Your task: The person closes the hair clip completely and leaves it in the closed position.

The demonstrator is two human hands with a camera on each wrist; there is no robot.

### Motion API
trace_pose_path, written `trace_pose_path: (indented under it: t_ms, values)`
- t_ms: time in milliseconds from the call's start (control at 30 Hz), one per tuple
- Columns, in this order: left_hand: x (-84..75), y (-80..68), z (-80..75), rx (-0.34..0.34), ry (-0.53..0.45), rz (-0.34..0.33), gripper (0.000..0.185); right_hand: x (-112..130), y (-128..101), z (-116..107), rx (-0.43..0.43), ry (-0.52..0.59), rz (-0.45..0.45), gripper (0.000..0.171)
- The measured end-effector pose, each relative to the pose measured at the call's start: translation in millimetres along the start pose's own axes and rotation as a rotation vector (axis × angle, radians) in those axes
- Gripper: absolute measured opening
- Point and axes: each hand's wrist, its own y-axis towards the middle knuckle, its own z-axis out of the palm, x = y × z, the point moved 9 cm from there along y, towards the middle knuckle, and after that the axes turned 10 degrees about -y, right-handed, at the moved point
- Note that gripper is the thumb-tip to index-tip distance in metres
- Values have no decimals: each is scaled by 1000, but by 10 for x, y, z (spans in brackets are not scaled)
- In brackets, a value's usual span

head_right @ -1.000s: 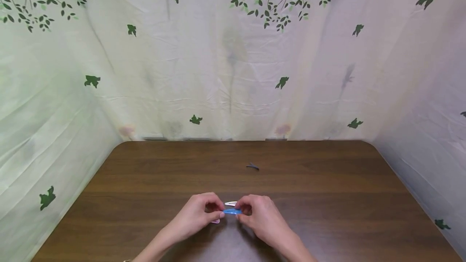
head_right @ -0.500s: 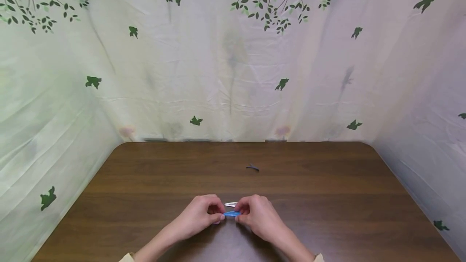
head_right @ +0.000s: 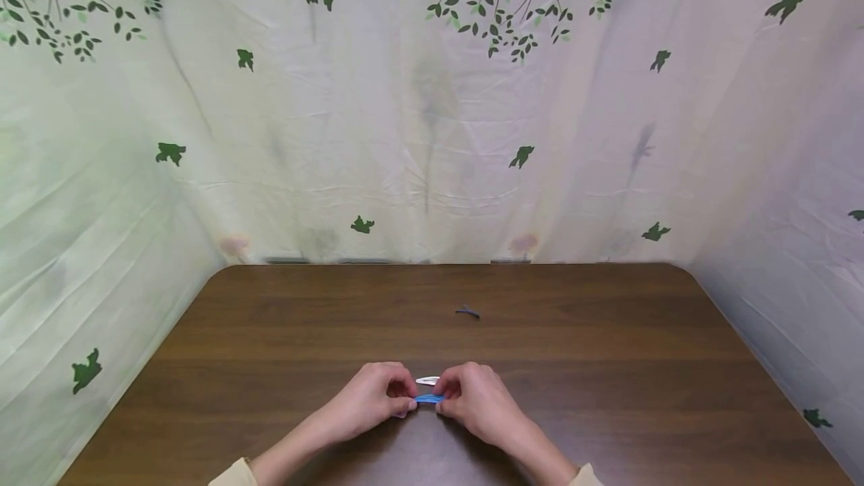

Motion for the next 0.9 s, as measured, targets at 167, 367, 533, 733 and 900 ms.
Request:
trace_pose_path:
  t_ms: [167,367,533,733,900]
  values:
    - [-2,4,0,-21,32,16,15,-41,6,13,16,6,14,11]
    - [-46,6,21,-46,147,51,18,-76,7,29,22,17,16,13]
    - [-83,-5,42,-65,224,72,20,-87,11,35,17,-4,7,15]
    - [-85,1,66,-55,240,81,21,-77,12,37,13,-5,-5,18]
    - [-96,0,73,-31,233,79,20,-56,3,48,22,4,-10,19]
